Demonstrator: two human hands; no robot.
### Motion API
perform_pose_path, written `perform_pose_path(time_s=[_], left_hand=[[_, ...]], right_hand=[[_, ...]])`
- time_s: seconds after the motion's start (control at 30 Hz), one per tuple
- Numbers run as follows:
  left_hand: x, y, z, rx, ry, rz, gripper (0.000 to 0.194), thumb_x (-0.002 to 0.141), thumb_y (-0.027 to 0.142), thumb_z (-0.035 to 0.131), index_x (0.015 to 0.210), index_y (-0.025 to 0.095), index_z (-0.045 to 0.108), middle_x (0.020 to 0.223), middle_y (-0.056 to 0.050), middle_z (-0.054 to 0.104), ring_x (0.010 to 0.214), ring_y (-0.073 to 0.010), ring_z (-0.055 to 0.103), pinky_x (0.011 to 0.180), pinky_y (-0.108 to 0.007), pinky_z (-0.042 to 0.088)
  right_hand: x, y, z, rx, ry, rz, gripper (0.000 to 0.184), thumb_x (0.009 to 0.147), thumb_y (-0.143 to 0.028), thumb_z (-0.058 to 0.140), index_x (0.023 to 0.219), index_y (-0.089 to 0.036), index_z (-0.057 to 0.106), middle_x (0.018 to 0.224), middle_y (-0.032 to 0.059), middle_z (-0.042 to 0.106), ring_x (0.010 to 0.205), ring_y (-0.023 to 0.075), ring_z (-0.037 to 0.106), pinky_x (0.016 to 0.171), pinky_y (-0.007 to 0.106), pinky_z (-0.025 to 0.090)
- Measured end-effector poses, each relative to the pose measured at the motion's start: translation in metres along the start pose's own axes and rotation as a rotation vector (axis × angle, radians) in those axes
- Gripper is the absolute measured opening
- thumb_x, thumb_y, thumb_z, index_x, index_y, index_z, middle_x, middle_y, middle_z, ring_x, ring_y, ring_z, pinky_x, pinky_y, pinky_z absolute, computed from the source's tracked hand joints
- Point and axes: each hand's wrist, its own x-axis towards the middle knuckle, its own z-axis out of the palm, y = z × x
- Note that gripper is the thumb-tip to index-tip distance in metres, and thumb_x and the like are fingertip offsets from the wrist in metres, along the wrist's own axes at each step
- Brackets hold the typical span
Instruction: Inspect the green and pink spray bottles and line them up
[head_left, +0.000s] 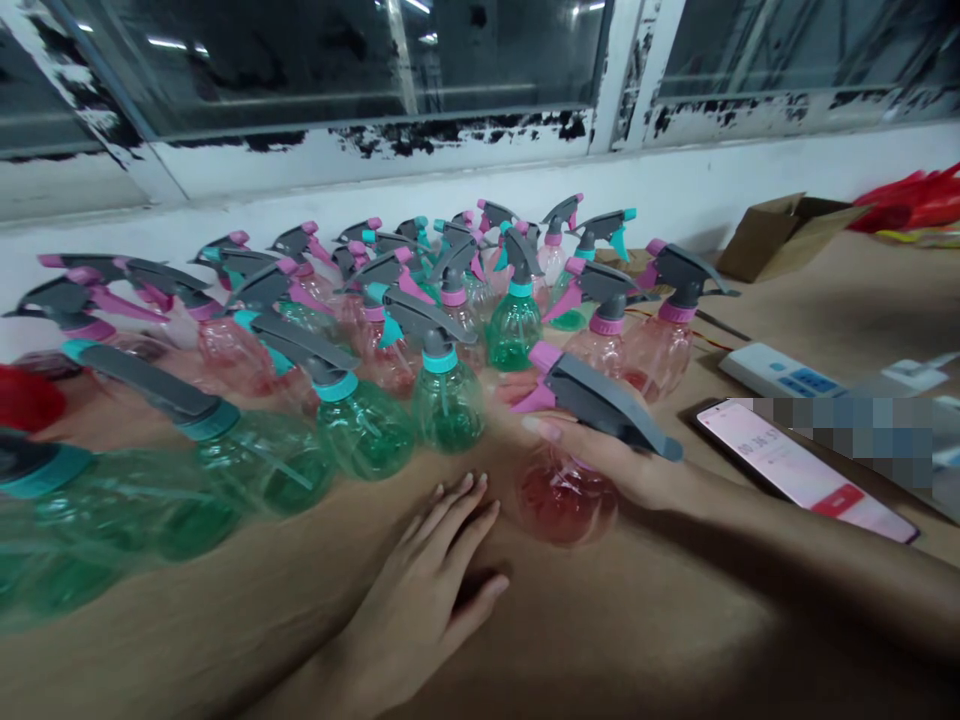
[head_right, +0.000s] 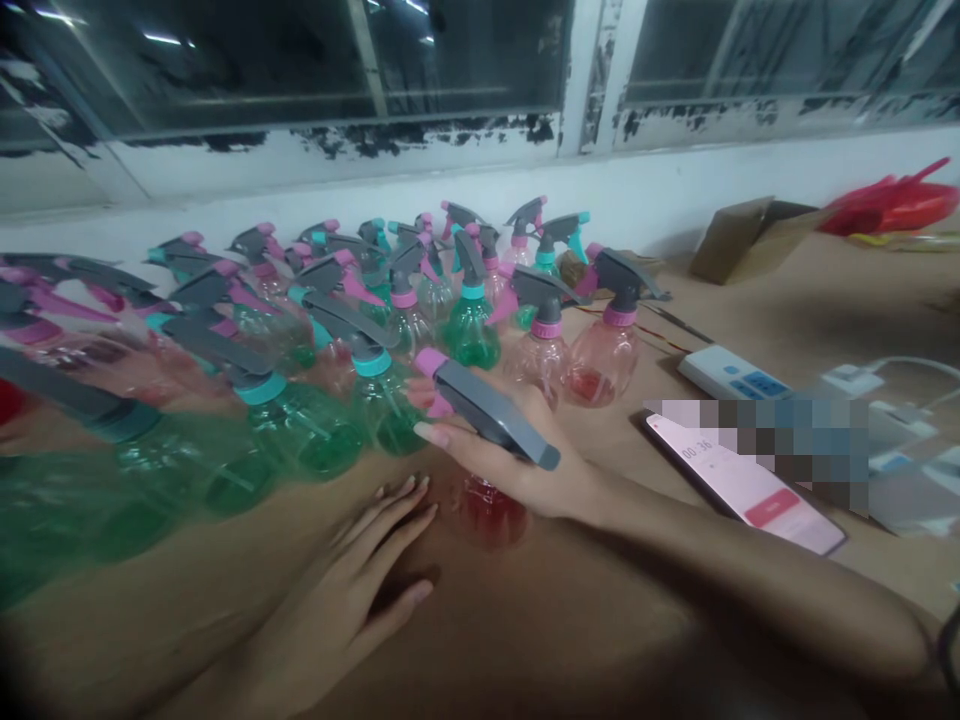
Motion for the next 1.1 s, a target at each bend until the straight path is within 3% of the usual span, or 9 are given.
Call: perform_pose_path(time_s=[0.17, 0.33, 0.5, 0.7, 0.93, 1.1], left_hand=[[0.0, 0.0, -0.001, -0.01, 0.002, -0.002, 0.049, 0.096, 0.039, 0.048, 0.138, 0.017, 0.039, 0.147, -0.01, 0.037, 0.134, -0.0254, 0.036, 0.107, -0.045, 0.033], [-0.001, 0.001, -0.001, -0.016, -0.015, -0.008, 0.05, 0.096, 0.04, 0.048, 0.139, 0.017, 0.039, 0.147, -0.01, 0.037, 0.134, -0.0263, 0.036, 0.107, -0.046, 0.034], [0.0, 0.001, -0.001, -0.018, -0.015, -0.005, 0.048, 0.096, 0.04, 0.048, 0.138, 0.017, 0.039, 0.148, -0.01, 0.036, 0.135, -0.025, 0.034, 0.108, -0.046, 0.032], [0.002, 0.0, -0.002, -0.014, -0.042, -0.003, 0.049, 0.096, 0.04, 0.048, 0.137, 0.015, 0.041, 0.148, -0.011, 0.036, 0.135, -0.0252, 0.033, 0.108, -0.048, 0.032], [0.001, 0.001, -0.002, -0.014, -0.03, -0.005, 0.049, 0.095, 0.039, 0.05, 0.137, 0.014, 0.042, 0.148, -0.011, 0.036, 0.135, -0.0254, 0.034, 0.108, -0.048, 0.033], [0.001, 0.002, -0.003, -0.023, -0.049, -0.011, 0.049, 0.095, 0.039, 0.051, 0.136, 0.014, 0.042, 0.148, -0.012, 0.036, 0.135, -0.0261, 0.034, 0.107, -0.048, 0.033]], right_hand=[[0.002, -0.002, 0.001, 0.035, -0.002, 0.008, 0.035, 0.083, -0.025, 0.064, 0.118, -0.029, 0.061, 0.11, 0.001, 0.069, 0.11, 0.0198, 0.062, 0.096, 0.035, 0.049], [0.001, -0.004, 0.0, -0.065, 0.014, 0.061, 0.021, 0.083, -0.03, 0.064, 0.103, -0.025, 0.066, 0.095, 0.0018, 0.071, 0.093, 0.0206, 0.067, 0.084, 0.036, 0.053], [0.0, -0.005, 0.001, -0.004, 0.022, 0.052, 0.028, 0.082, -0.028, 0.065, 0.11, -0.026, 0.063, 0.103, 0.0026, 0.07, 0.099, 0.0213, 0.066, 0.09, 0.038, 0.051], [-0.001, 0.002, 0.001, 0.032, 0.026, 0.042, 0.022, 0.082, -0.028, 0.065, 0.103, -0.026, 0.064, 0.1, 0.0011, 0.071, 0.097, 0.0202, 0.066, 0.09, 0.036, 0.051], [-0.002, 0.008, 0.001, 0.028, 0.027, -0.004, 0.034, 0.083, -0.025, 0.064, 0.116, -0.024, 0.059, 0.112, 0.0046, 0.068, 0.102, 0.0204, 0.064, 0.091, 0.037, 0.049], [-0.003, 0.008, 0.0, -0.066, 0.062, 0.009, 0.024, 0.082, -0.033, 0.065, 0.104, -0.026, 0.064, 0.097, 0.0022, 0.069, 0.089, 0.0205, 0.065, 0.086, 0.038, 0.05]])
